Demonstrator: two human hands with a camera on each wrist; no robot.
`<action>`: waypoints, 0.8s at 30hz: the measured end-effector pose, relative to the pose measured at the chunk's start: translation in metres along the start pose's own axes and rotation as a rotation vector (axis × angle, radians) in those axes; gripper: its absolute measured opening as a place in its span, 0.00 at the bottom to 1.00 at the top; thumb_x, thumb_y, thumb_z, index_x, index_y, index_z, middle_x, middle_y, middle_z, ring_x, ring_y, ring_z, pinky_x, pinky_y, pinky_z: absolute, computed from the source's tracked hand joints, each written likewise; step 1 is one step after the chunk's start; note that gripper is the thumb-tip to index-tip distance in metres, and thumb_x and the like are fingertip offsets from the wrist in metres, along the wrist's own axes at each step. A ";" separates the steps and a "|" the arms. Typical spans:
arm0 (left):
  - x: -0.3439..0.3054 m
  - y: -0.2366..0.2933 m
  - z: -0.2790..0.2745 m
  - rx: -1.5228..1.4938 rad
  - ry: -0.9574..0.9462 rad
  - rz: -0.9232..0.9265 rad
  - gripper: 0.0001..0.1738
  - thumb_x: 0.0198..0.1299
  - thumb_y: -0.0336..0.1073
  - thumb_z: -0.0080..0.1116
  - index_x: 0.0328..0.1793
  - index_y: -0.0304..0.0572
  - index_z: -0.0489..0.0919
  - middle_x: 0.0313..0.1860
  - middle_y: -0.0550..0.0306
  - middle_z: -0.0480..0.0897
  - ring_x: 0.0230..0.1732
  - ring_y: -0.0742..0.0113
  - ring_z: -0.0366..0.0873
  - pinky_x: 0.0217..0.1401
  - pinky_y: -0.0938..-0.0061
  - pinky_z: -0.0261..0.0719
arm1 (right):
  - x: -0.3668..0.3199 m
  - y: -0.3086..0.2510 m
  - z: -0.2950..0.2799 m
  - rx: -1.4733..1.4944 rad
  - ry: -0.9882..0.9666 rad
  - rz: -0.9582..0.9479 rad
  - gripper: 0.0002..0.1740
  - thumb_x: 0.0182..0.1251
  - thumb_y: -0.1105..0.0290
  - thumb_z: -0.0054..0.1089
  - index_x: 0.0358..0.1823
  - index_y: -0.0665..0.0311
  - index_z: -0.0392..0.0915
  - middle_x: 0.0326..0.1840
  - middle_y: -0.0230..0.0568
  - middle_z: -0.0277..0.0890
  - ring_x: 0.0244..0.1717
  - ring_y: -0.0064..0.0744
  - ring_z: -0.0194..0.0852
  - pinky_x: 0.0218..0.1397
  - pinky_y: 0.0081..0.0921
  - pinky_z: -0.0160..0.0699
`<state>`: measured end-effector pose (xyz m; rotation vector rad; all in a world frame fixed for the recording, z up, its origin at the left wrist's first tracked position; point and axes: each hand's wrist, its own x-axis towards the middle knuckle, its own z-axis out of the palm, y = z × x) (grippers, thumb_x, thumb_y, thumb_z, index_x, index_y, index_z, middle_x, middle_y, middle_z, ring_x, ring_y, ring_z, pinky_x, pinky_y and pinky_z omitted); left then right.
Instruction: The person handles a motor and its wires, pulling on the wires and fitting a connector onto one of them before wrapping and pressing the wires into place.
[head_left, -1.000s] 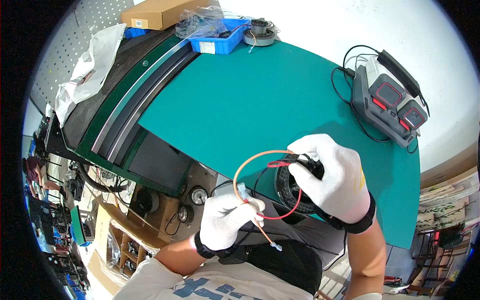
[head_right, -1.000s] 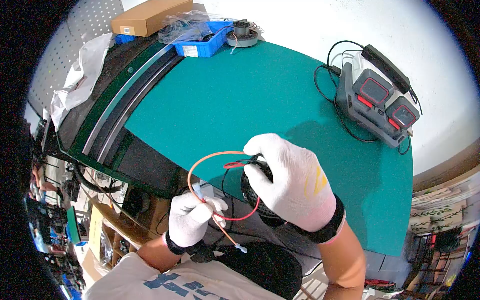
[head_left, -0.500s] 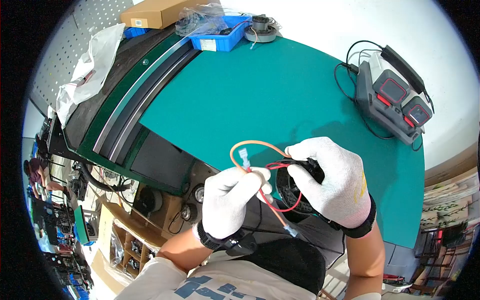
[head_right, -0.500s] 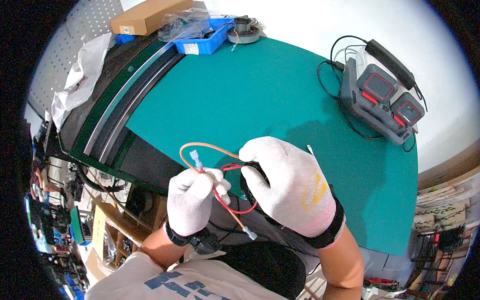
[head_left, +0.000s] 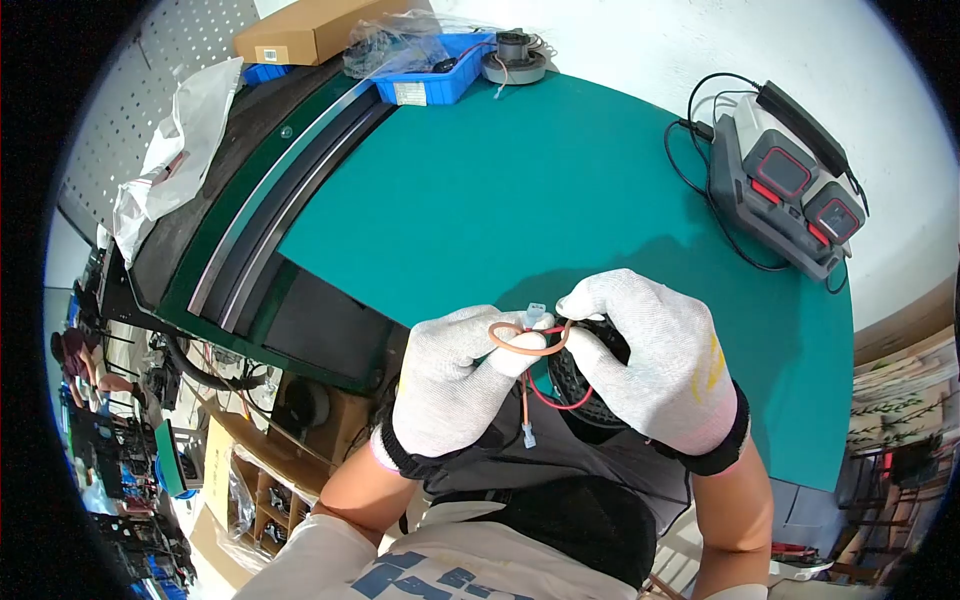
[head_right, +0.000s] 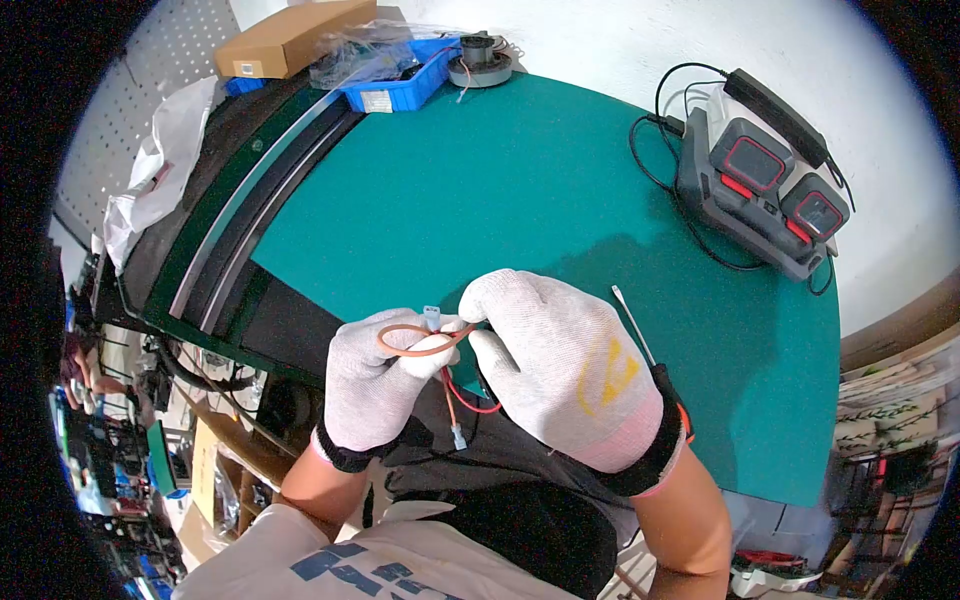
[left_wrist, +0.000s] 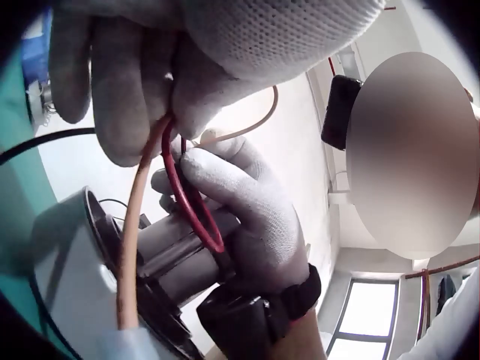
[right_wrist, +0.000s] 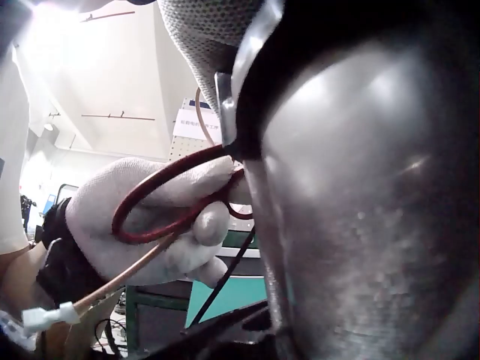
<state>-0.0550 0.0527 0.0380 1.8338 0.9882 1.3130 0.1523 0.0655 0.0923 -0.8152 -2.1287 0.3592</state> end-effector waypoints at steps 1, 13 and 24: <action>0.001 -0.001 0.000 0.056 0.003 0.080 0.09 0.68 0.31 0.67 0.50 0.36 0.89 0.28 0.54 0.82 0.27 0.67 0.76 0.32 0.73 0.72 | 0.000 -0.001 -0.001 0.029 -0.010 0.046 0.12 0.61 0.81 0.63 0.45 0.67 0.78 0.38 0.50 0.81 0.38 0.53 0.83 0.40 0.41 0.82; 0.001 -0.017 0.009 0.145 0.177 0.297 0.12 0.68 0.36 0.65 0.49 0.32 0.87 0.36 0.46 0.88 0.35 0.51 0.85 0.57 0.61 0.82 | -0.005 0.004 -0.006 0.090 0.011 0.142 0.17 0.56 0.79 0.67 0.48 0.71 0.85 0.43 0.51 0.85 0.39 0.42 0.87 0.43 0.29 0.85; 0.001 -0.021 0.014 0.172 0.210 0.344 0.12 0.67 0.34 0.65 0.50 0.33 0.88 0.33 0.48 0.87 0.33 0.53 0.84 0.63 0.55 0.81 | -0.006 0.003 -0.003 0.166 0.054 0.182 0.15 0.56 0.78 0.67 0.47 0.69 0.83 0.43 0.53 0.83 0.40 0.49 0.85 0.42 0.34 0.84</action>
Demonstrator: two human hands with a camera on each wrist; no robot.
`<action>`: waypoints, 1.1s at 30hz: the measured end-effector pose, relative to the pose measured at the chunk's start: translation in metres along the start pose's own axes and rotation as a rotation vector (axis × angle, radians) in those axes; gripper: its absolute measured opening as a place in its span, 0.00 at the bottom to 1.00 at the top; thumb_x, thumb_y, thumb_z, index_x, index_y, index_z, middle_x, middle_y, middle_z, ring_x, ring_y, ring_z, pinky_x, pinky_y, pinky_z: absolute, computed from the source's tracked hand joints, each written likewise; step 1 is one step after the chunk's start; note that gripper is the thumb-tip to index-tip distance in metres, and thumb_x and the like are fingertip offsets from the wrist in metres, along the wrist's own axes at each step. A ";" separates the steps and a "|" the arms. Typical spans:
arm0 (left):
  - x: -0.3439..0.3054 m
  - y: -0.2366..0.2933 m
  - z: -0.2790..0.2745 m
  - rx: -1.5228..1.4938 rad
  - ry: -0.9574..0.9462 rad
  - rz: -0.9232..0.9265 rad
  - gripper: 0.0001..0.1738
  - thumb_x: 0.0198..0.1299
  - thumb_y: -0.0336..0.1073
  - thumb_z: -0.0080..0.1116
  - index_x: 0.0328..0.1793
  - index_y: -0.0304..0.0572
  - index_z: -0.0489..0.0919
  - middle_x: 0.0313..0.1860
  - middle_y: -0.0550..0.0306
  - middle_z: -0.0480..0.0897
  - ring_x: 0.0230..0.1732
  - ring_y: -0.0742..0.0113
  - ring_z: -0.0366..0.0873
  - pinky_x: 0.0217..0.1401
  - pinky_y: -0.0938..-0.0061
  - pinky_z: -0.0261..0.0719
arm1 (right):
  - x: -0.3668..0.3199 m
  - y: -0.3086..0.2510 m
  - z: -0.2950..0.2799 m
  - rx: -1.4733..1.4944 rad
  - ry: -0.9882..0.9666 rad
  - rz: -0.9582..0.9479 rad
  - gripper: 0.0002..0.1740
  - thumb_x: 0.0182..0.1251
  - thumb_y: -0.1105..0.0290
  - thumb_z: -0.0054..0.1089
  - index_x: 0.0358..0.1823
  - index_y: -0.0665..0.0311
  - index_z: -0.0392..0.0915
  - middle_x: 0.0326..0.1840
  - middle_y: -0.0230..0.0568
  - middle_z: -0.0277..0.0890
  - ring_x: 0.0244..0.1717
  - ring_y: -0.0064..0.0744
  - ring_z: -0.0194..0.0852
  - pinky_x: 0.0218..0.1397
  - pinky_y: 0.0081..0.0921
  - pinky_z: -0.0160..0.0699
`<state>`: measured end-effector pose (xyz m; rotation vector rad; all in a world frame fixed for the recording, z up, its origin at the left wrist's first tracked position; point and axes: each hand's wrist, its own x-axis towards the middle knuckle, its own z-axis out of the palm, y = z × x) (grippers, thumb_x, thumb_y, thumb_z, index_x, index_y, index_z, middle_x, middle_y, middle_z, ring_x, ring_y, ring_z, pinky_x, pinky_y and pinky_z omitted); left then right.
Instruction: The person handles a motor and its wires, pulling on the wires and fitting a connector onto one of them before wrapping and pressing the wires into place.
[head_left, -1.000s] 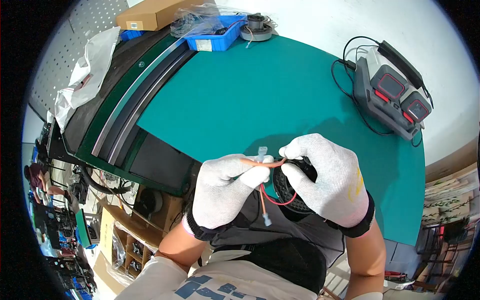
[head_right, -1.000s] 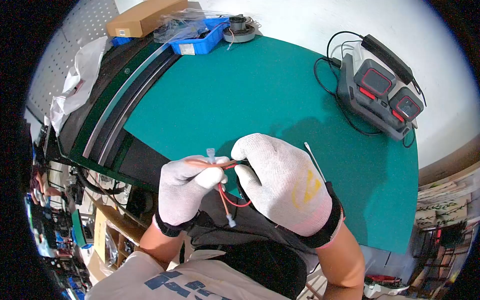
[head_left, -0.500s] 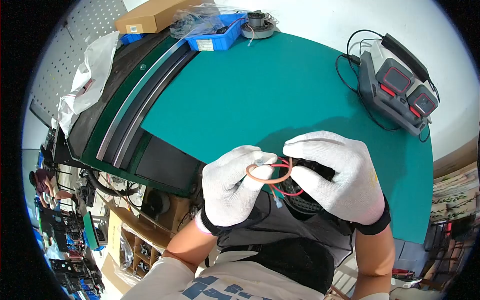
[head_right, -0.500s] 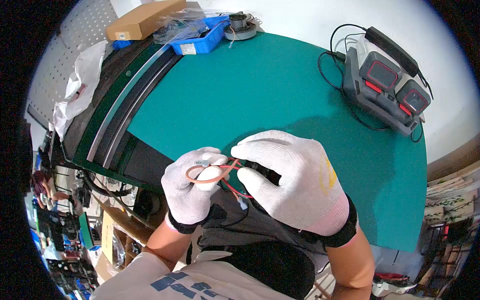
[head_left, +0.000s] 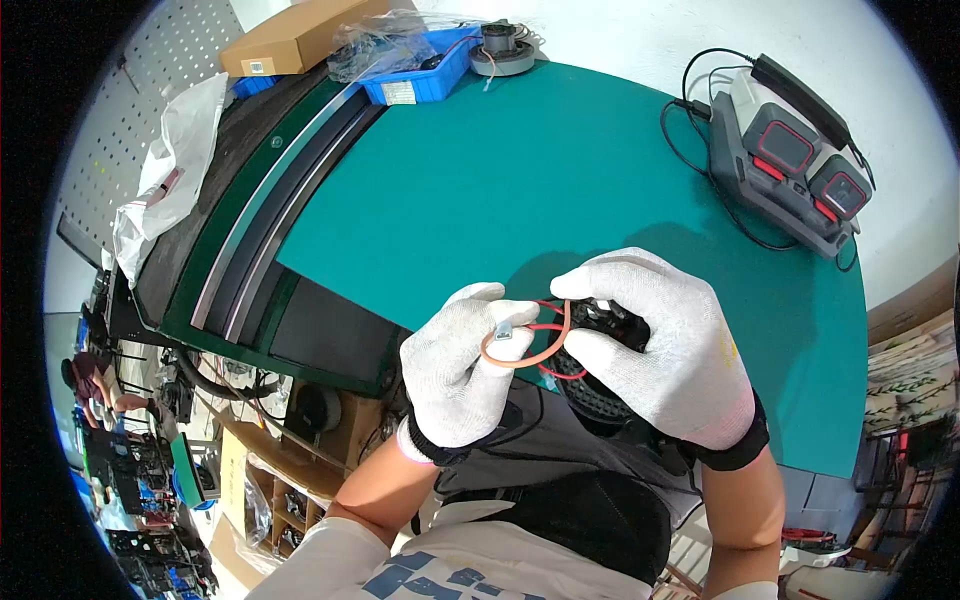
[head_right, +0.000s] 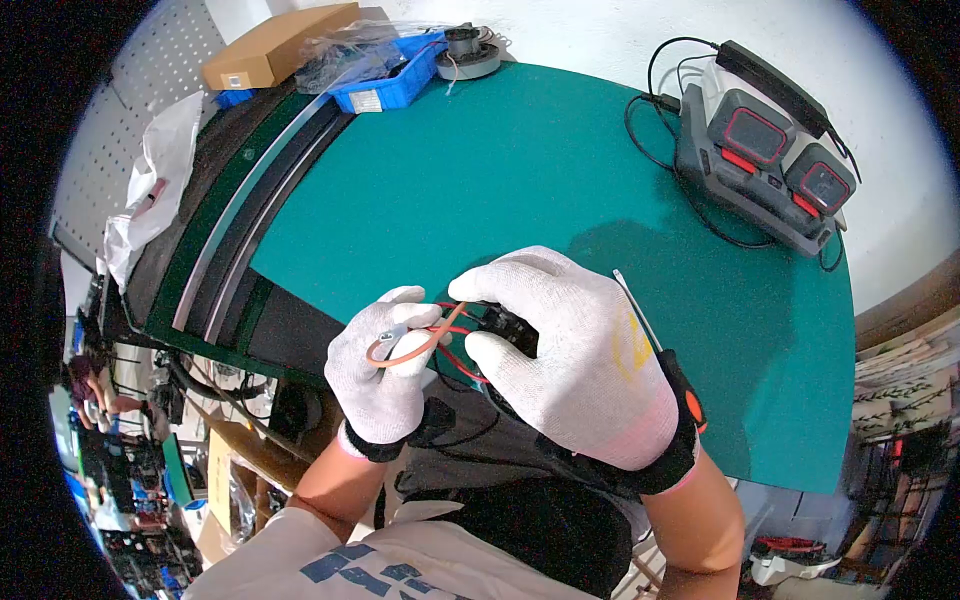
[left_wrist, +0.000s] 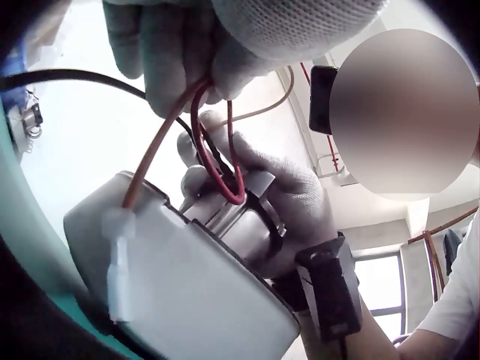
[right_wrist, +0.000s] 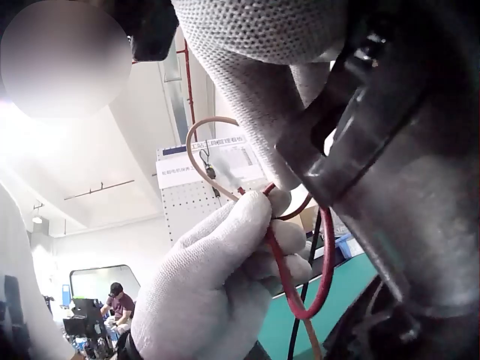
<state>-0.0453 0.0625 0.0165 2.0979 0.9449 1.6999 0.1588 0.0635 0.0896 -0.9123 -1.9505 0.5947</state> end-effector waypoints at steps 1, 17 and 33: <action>0.000 0.001 0.001 -0.004 0.002 -0.015 0.12 0.67 0.33 0.65 0.51 0.33 0.88 0.32 0.48 0.87 0.33 0.53 0.84 0.63 0.55 0.81 | 0.000 0.000 0.000 -0.001 0.001 0.000 0.15 0.56 0.78 0.67 0.47 0.69 0.83 0.43 0.53 0.83 0.40 0.49 0.85 0.42 0.34 0.84; -0.004 0.018 0.001 -0.327 0.085 -0.531 0.11 0.68 0.26 0.63 0.51 0.25 0.86 0.36 0.51 0.87 0.36 0.70 0.84 0.42 0.75 0.81 | -0.002 0.008 0.001 -0.017 0.055 0.015 0.19 0.60 0.78 0.66 0.53 0.73 0.81 0.45 0.52 0.82 0.39 0.41 0.84 0.45 0.32 0.82; -0.070 0.035 -0.055 -0.506 -0.035 -0.900 0.08 0.69 0.27 0.62 0.45 0.27 0.87 0.32 0.55 0.86 0.33 0.73 0.83 0.38 0.76 0.81 | -0.031 -0.005 -0.015 -0.544 0.133 0.014 0.35 0.50 0.64 0.79 0.59 0.71 0.77 0.58 0.55 0.79 0.52 0.57 0.80 0.57 0.45 0.81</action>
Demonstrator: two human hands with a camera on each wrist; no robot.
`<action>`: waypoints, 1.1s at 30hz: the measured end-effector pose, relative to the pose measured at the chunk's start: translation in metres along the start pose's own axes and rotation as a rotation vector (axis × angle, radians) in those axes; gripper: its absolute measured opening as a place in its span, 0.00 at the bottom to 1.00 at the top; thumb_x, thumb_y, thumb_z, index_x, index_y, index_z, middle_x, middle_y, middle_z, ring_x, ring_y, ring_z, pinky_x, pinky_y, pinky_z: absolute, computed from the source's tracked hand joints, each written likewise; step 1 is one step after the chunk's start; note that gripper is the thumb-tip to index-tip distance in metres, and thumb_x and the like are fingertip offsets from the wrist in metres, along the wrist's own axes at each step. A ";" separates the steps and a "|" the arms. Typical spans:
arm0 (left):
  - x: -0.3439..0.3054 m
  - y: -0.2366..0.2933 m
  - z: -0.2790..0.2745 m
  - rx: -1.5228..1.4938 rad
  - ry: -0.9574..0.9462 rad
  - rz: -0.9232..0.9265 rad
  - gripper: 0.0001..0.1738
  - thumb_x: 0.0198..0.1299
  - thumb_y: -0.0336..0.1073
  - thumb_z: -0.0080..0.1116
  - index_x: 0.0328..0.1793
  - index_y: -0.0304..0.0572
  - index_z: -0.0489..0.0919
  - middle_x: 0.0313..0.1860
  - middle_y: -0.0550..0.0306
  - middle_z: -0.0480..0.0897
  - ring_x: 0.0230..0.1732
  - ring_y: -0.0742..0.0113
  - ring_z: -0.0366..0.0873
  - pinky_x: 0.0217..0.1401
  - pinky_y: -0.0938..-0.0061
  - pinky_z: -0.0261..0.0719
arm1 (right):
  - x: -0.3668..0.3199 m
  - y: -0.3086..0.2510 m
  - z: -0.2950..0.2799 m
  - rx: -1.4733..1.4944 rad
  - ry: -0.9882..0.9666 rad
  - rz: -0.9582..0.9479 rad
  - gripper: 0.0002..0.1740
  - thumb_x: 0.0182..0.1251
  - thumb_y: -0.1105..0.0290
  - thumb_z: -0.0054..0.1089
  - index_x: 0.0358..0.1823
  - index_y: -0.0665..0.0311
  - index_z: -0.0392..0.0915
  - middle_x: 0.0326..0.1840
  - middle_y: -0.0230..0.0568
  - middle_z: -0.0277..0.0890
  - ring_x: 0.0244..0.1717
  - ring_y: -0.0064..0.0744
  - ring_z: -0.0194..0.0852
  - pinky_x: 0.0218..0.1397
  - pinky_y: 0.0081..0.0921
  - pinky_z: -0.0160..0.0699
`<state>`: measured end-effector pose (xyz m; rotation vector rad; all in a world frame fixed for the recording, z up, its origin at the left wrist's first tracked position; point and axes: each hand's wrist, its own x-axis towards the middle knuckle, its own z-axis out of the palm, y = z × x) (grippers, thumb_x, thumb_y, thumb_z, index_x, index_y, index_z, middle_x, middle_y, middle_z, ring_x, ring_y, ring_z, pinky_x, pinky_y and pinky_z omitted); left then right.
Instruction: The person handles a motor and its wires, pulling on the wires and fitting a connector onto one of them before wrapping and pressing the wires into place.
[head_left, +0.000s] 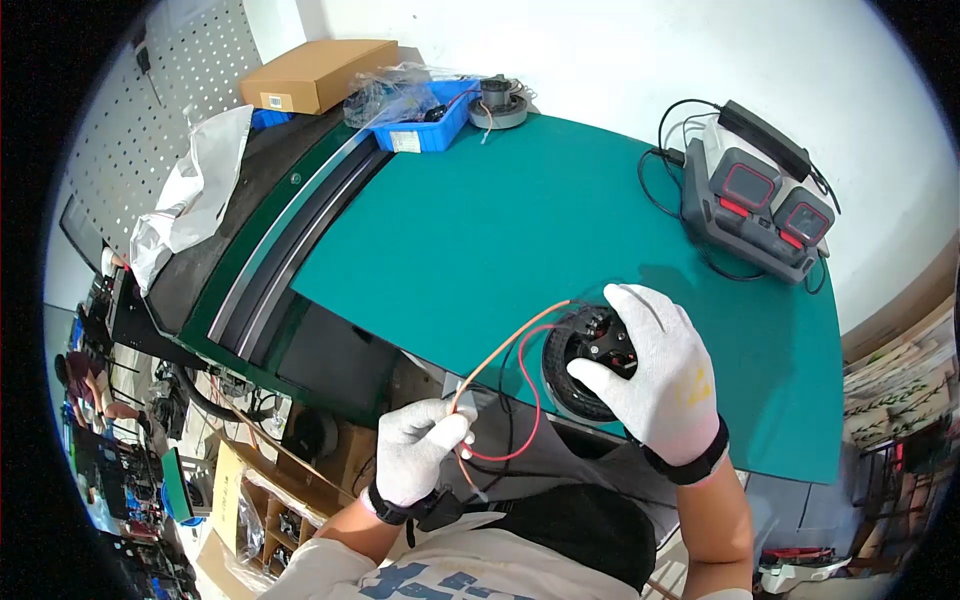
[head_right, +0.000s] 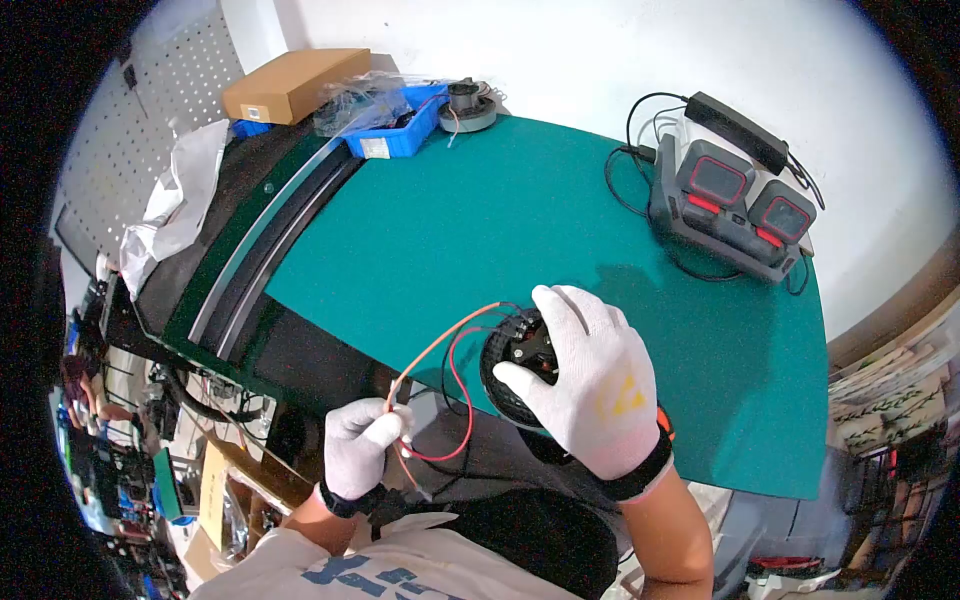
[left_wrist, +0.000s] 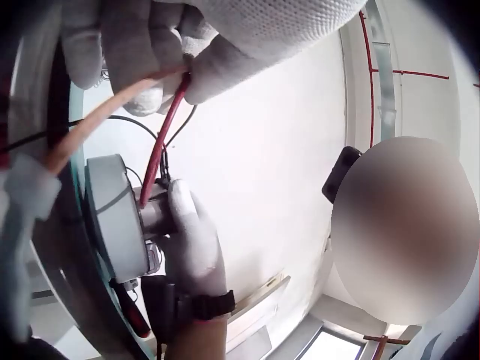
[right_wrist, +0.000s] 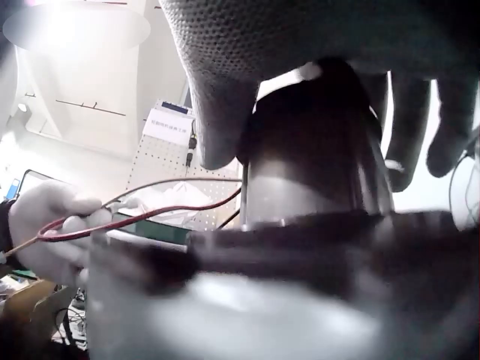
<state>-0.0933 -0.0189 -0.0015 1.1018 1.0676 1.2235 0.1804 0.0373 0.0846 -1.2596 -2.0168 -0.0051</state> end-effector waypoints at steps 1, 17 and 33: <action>-0.001 -0.002 0.000 0.002 -0.004 0.006 0.08 0.69 0.27 0.62 0.45 0.27 0.87 0.32 0.55 0.86 0.33 0.73 0.83 0.38 0.76 0.81 | -0.002 0.000 -0.002 -0.004 0.009 -0.023 0.33 0.51 0.66 0.77 0.59 0.70 0.77 0.59 0.55 0.78 0.54 0.57 0.79 0.59 0.45 0.80; 0.008 -0.005 -0.013 0.011 -0.337 0.392 0.30 0.74 0.53 0.56 0.60 0.28 0.83 0.46 0.43 0.88 0.48 0.58 0.86 0.55 0.65 0.80 | -0.045 -0.005 -0.012 0.204 -0.001 0.128 0.34 0.55 0.78 0.70 0.66 0.71 0.72 0.73 0.62 0.66 0.69 0.64 0.70 0.75 0.47 0.69; 0.039 0.026 0.074 0.080 -0.428 0.046 0.05 0.72 0.25 0.60 0.50 0.32 0.83 0.46 0.56 0.85 0.46 0.74 0.82 0.51 0.76 0.80 | -0.082 -0.040 0.014 0.317 0.045 0.163 0.19 0.60 0.72 0.71 0.53 0.64 0.79 0.35 0.44 0.83 0.33 0.48 0.82 0.34 0.41 0.80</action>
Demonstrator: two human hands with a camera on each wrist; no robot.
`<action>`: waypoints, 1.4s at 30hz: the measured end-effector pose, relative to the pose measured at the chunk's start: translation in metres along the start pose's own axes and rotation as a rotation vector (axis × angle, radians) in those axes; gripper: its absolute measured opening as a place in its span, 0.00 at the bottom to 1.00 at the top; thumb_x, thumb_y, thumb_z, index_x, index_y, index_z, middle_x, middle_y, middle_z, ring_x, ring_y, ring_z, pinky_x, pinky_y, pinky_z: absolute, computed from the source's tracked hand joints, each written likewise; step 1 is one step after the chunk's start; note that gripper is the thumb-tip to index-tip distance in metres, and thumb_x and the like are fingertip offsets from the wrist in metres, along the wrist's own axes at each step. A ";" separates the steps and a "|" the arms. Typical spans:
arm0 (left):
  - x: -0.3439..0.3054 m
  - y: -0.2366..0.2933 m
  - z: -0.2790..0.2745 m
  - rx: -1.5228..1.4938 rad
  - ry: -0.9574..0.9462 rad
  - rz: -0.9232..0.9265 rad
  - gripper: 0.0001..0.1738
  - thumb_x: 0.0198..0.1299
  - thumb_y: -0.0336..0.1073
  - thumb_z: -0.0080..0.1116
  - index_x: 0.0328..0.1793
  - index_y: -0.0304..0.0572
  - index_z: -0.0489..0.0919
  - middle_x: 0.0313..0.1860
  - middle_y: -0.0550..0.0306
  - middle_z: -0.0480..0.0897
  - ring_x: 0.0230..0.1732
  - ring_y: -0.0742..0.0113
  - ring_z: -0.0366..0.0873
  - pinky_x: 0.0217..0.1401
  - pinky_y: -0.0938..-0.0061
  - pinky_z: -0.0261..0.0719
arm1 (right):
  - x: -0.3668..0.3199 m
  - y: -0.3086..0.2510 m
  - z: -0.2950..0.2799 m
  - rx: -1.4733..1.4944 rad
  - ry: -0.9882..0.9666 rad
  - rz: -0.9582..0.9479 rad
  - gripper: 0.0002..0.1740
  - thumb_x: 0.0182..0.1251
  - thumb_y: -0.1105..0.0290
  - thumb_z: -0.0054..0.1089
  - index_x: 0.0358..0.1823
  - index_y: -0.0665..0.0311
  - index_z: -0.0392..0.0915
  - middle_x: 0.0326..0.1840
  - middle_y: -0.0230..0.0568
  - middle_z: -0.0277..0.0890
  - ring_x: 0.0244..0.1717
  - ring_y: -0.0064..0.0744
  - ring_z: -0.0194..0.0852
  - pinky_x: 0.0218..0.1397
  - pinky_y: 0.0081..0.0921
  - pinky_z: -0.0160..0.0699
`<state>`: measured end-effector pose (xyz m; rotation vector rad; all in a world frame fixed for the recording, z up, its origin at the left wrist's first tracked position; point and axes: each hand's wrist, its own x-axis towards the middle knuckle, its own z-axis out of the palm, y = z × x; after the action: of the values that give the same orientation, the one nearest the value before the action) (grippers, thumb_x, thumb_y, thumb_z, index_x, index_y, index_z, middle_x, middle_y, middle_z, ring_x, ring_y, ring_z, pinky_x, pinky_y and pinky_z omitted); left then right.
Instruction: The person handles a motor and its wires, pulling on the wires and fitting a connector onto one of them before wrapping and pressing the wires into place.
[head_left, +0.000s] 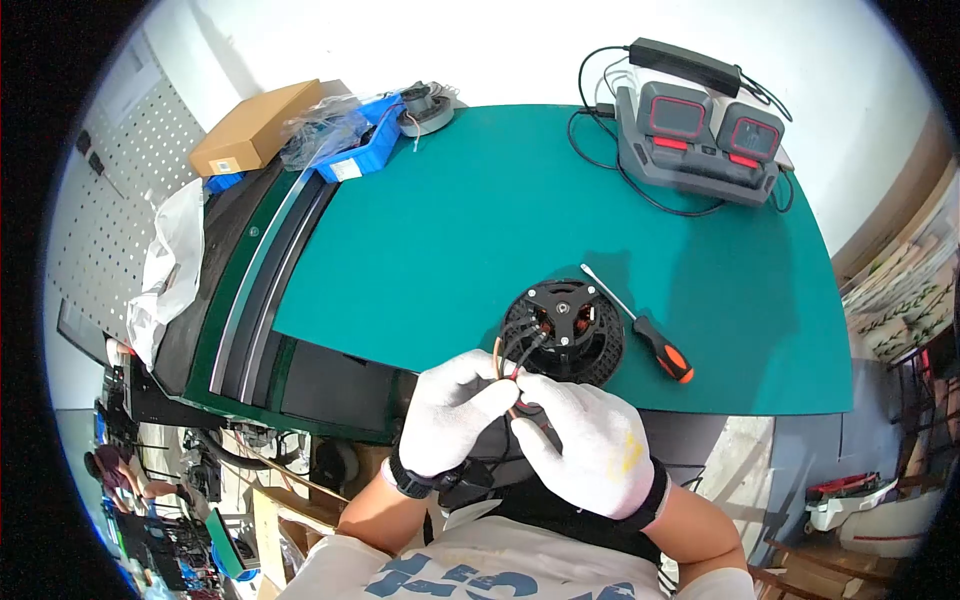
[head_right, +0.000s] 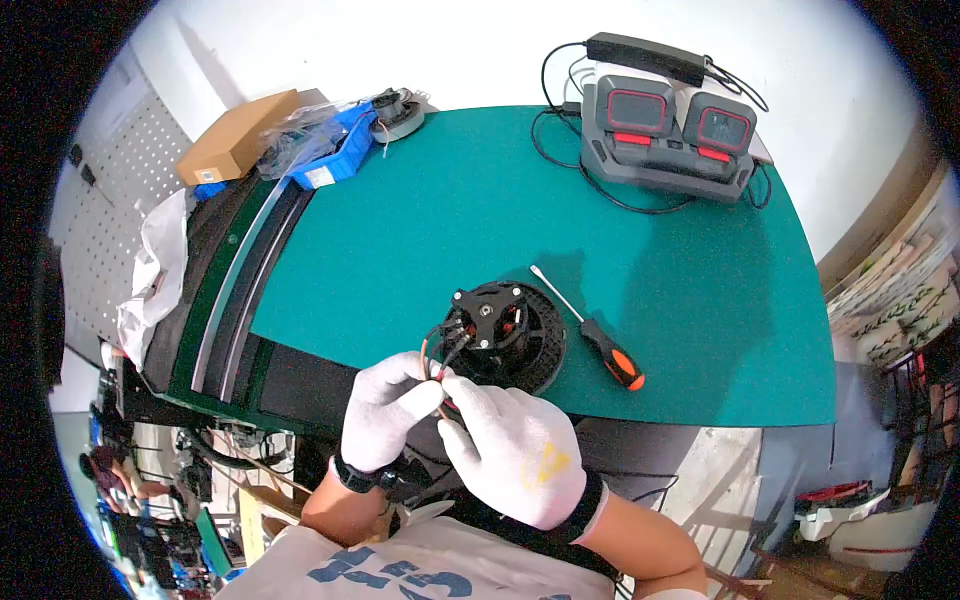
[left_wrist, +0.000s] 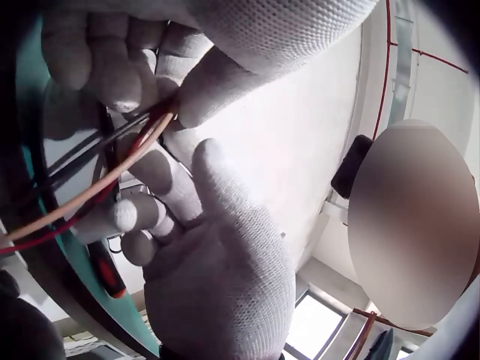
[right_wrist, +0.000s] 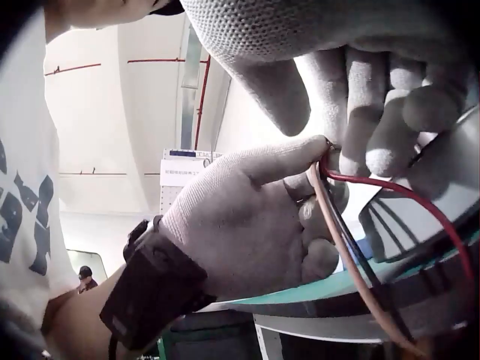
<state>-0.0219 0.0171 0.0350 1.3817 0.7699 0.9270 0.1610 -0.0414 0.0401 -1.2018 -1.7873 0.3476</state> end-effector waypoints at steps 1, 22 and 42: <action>-0.002 0.001 -0.003 0.004 0.000 -0.026 0.07 0.71 0.24 0.60 0.52 0.32 0.83 0.46 0.56 0.85 0.45 0.75 0.81 0.50 0.76 0.80 | 0.000 0.000 0.003 0.016 0.008 0.020 0.19 0.60 0.72 0.71 0.53 0.64 0.79 0.34 0.44 0.82 0.31 0.47 0.82 0.33 0.40 0.80; 0.002 0.028 0.024 0.957 0.260 0.319 0.06 0.64 0.35 0.68 0.39 0.41 0.87 0.25 0.51 0.79 0.22 0.57 0.76 0.27 0.69 0.75 | 0.083 0.030 -0.006 -0.210 0.018 -0.052 0.09 0.63 0.65 0.68 0.39 0.61 0.81 0.37 0.44 0.81 0.38 0.52 0.78 0.44 0.44 0.79; 0.006 0.001 -0.009 0.072 -0.133 -0.446 0.27 0.71 0.47 0.58 0.27 0.30 0.85 0.12 0.59 0.73 0.13 0.73 0.65 0.19 0.76 0.61 | 0.083 0.031 -0.008 -0.236 -0.007 -0.060 0.12 0.65 0.60 0.68 0.39 0.60 0.79 0.37 0.45 0.80 0.41 0.51 0.78 0.46 0.45 0.80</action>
<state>-0.0272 0.0270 0.0355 1.2475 0.9662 0.4590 0.1775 0.0409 0.0685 -1.3066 -1.9060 0.1074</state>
